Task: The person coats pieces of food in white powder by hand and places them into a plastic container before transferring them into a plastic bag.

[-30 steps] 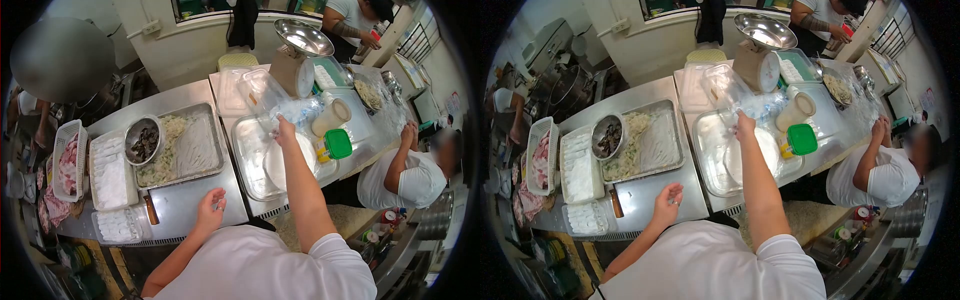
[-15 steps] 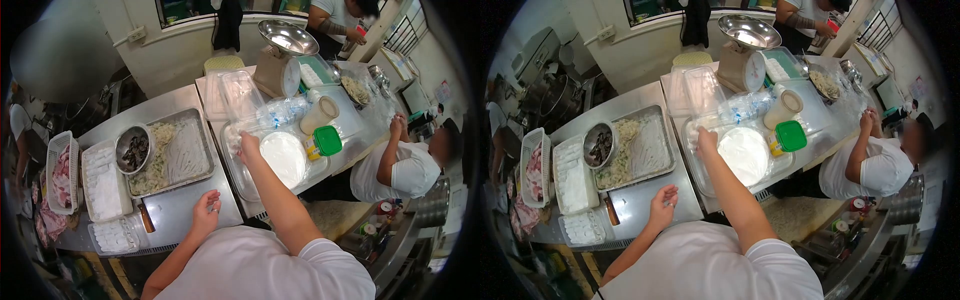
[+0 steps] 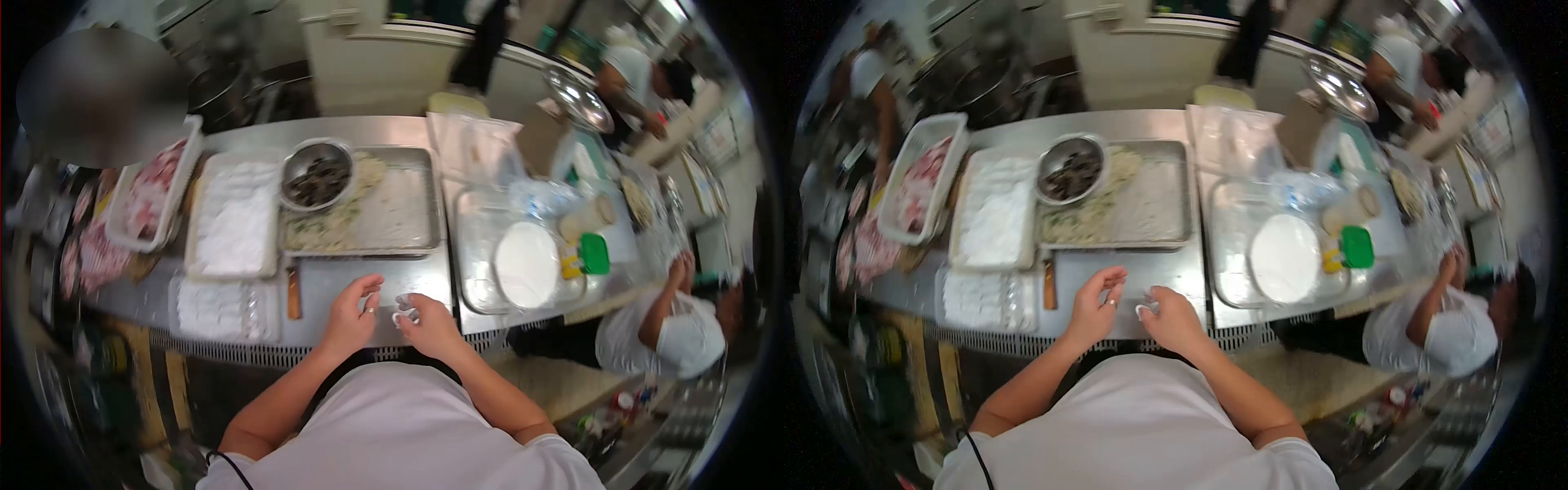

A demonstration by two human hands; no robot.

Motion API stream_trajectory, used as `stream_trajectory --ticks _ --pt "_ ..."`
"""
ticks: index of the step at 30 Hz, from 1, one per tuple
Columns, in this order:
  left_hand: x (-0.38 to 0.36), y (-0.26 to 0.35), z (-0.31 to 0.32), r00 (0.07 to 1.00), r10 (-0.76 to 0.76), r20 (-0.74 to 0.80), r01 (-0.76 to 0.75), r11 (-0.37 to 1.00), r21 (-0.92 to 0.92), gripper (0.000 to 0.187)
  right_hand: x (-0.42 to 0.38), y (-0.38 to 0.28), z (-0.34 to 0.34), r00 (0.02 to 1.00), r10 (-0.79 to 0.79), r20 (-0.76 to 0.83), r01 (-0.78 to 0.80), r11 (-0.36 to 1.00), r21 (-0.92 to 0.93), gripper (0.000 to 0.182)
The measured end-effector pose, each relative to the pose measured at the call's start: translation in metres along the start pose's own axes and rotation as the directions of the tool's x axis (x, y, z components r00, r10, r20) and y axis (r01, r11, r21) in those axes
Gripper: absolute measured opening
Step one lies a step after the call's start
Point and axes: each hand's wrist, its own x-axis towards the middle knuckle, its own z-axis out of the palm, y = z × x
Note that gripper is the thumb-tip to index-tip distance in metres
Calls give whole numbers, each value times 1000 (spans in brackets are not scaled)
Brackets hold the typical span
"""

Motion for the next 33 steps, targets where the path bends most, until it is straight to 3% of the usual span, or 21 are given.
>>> stream_trajectory --ticks 4,7,9,11,13,14,15,20,22,33 --pt "-35 11 -32 980 20 -200 -11 999 47 31 -7 -27 17 980 -165 109 163 986 26 37" --pt "-79 18 -43 924 -27 -382 69 993 97 28 -5 -35 33 918 -300 258 303 953 30 35" --pt "-113 22 -38 842 -51 -537 149 979 141 26 -7 -43 45 838 -417 351 432 901 40 33" --pt "-155 35 -27 731 -143 -667 236 970 52 26 -16 -56 57 752 -433 497 466 882 63 31" --pt "-199 41 -13 642 -169 -748 280 960 23 27 -32 -68 72 684 -410 603 385 905 180 29" --pt "-222 45 -4 589 -171 -790 293 956 12 28 -39 -62 85 620 -474 625 456 866 203 30" --pt "-239 47 6 551 -164 -818 289 957 3 29 -45 -55 95 567 -532 629 523 822 224 31" --pt "-303 70 50 298 -224 -928 364 925 -107 29 -109 -71 111 309 -540 783 595 752 284 32" --pt "-315 70 62 210 -173 -962 357 930 -89 30 -122 -68 115 221 -566 794 635 702 324 31" --pt "-355 83 90 -48 -81 -996 321 943 -92 34 -153 -79 138 31 -544 839 729 586 353 25"
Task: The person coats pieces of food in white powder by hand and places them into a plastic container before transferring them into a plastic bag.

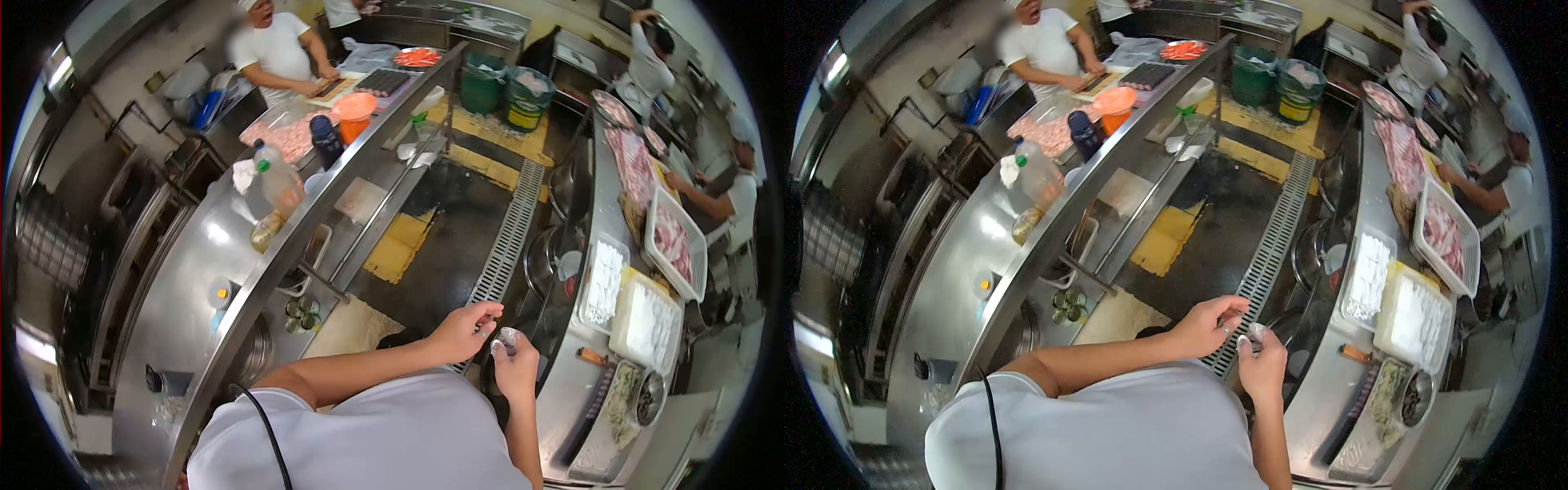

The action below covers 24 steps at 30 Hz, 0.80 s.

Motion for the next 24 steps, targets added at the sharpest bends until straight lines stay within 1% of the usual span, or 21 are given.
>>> stream_trajectory --ticks 2,4,10,16,22,24 --pt "-2 -2 -6 999 -2 -38 2 1000 -8 35 5 -7 3 999 6 39 -6 1000 -17 30" --pt "-2 0 -12 998 -27 -56 27 1000 -12 35 6 -18 4 999 -2 51 3 1000 -26 30" --pt "-1 -3 -16 998 -1 -69 -3 998 -61 37 9 -25 3 998 -25 52 28 997 -76 28" --pt "-2 -4 -26 997 -13 -70 7 997 -81 38 12 -25 11 997 -32 68 36 998 -59 27" --pt "-9 -10 -44 990 -18 -142 2 994 -108 38 22 -34 28 993 -28 113 33 998 -47 27" --pt "-11 -14 -52 986 -16 -169 1 996 -91 39 26 -36 35 990 -23 136 29 999 -43 28"
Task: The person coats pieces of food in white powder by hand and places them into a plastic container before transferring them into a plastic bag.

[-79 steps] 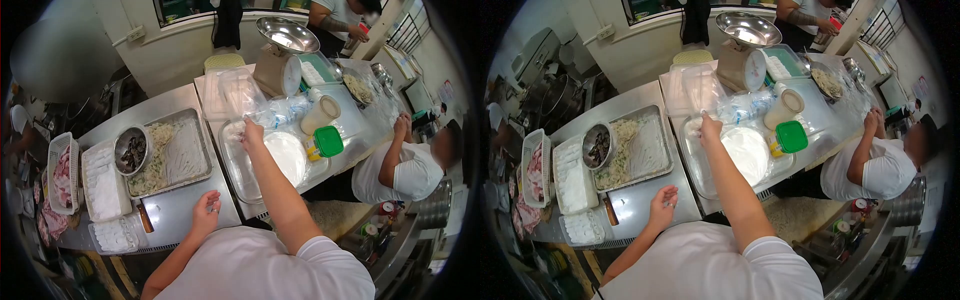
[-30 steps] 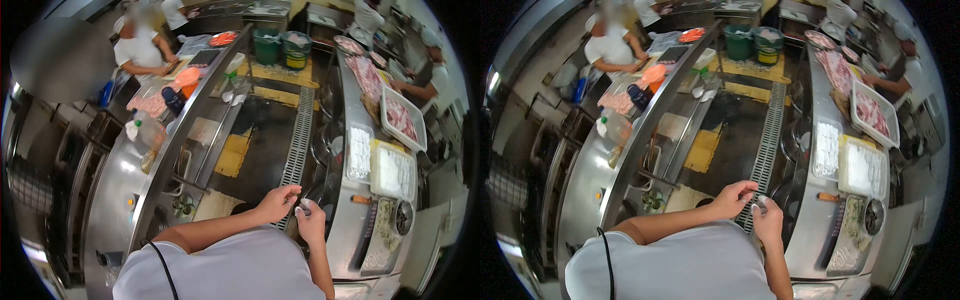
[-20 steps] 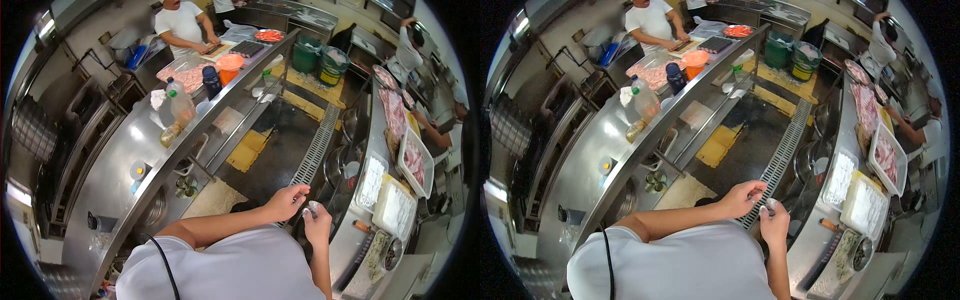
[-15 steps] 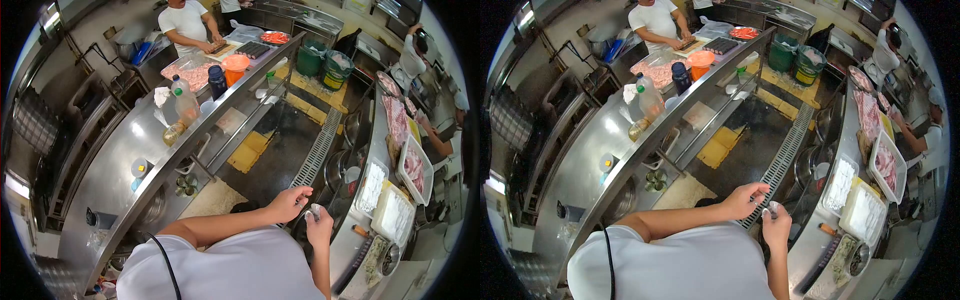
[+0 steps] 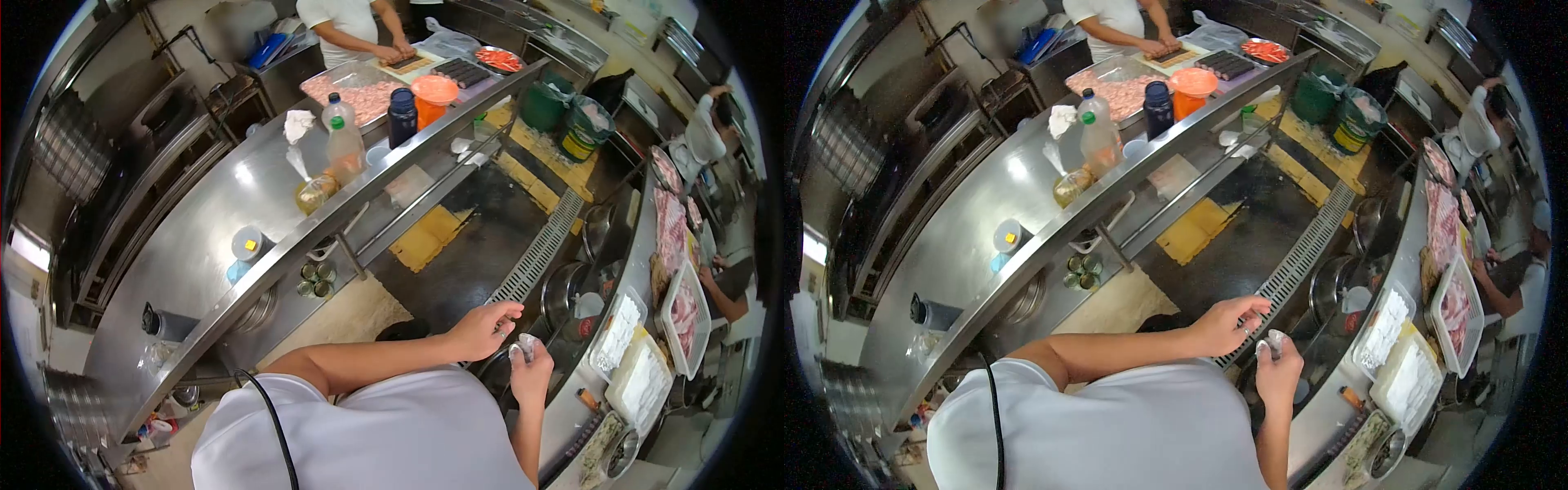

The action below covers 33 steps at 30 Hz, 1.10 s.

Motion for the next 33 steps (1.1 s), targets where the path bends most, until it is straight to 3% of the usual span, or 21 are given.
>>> stream_trajectory --ticks 7,12,16,20,23,26,33 --pt "-6 1 -31 995 -50 -86 48 999 -17 40 15 -22 23 993 -54 108 60 997 -53 25" --pt "-25 2 -67 971 -36 -236 40 999 9 42 36 -37 55 956 -153 250 178 981 -79 23" --pt "-47 2 -97 914 -52 -402 84 994 64 41 57 -49 93 880 -258 400 297 954 -38 24" --pt "-69 1 -119 837 -79 -542 123 991 45 41 65 -74 128 818 -260 513 288 957 25 27" --pt "-83 0 -133 779 -145 -611 191 982 9 42 68 -81 150 747 -363 557 405 913 51 30" --pt "-71 -14 -133 791 -118 -600 151 988 5 42 65 -99 139 760 -395 516 474 880 -23 31" --pt "-18 -15 -120 945 -93 -313 114 992 49 41 67 -64 99 959 -149 240 175 980 -91 28"
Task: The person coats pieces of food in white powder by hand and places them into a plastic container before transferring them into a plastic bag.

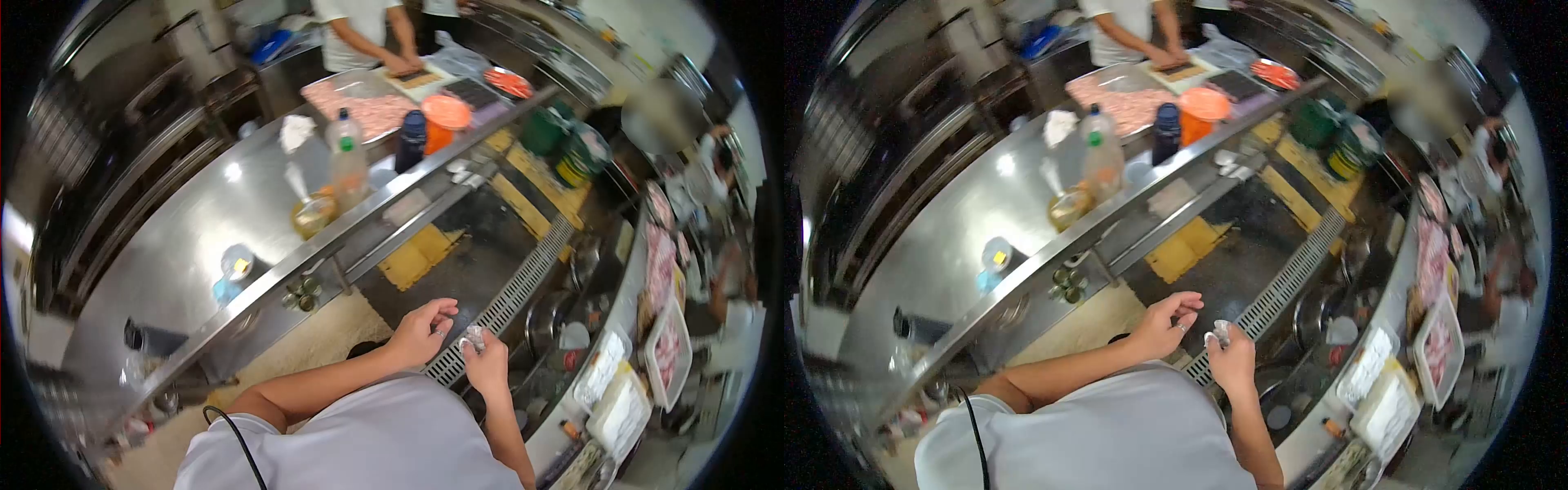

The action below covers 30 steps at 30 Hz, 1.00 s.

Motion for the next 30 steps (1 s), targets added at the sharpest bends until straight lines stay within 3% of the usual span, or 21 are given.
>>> stream_trajectory --ticks 4,8,10,12,13,14,16,18,19,20,23,25,30 --pt "27 7 38 967 35 252 -34 999 -9 39 -27 33 -23 964 163 -208 -158 987 40 28" --pt "34 6 84 855 104 508 -89 995 -53 35 -71 49 -33 843 324 -430 -293 946 139 32" --pt "36 3 107 747 113 655 -63 993 -99 33 -96 50 -31 775 373 -510 -376 921 103 35" --pt "30 -3 131 622 123 773 -1 988 -156 32 -122 40 -27 640 506 -577 -466 854 232 35" --pt "27 -1 144 564 147 812 14 982 -188 31 -134 44 -19 582 474 -660 -463 861 210 34" --pt "23 0 155 479 128 869 36 986 -166 32 -145 36 -20 513 579 -634 -537 792 290 35" --pt "12 -1 172 303 112 946 56 989 -135 34 -168 34 -1 353 632 -690 -551 737 393 33" --pt "-6 3 183 118 144 983 8 989 -146 36 -193 23 18 222 700 -679 -575 656 489 32" --pt "-29 6 185 -30 159 987 1 987 -159 37 -215 11 44 94 726 -682 -571 600 560 32" --pt "-40 3 187 -92 167 982 15 986 -166 37 -223 4 57 41 727 -685 -563 583 585 32" --pt "-67 3 193 -265 158 951 67 987 -146 39 -239 -4 91 -136 710 -691 -538 533 654 24" --pt "-85 10 190 -366 140 920 89 989 -115 39 -248 -19 106 -231 704 -672 -535 485 692 28" --pt "-123 18 169 -542 128 831 21 990 -138 42 -268 -58 142 -387 674 -629 -470 443 764 24"
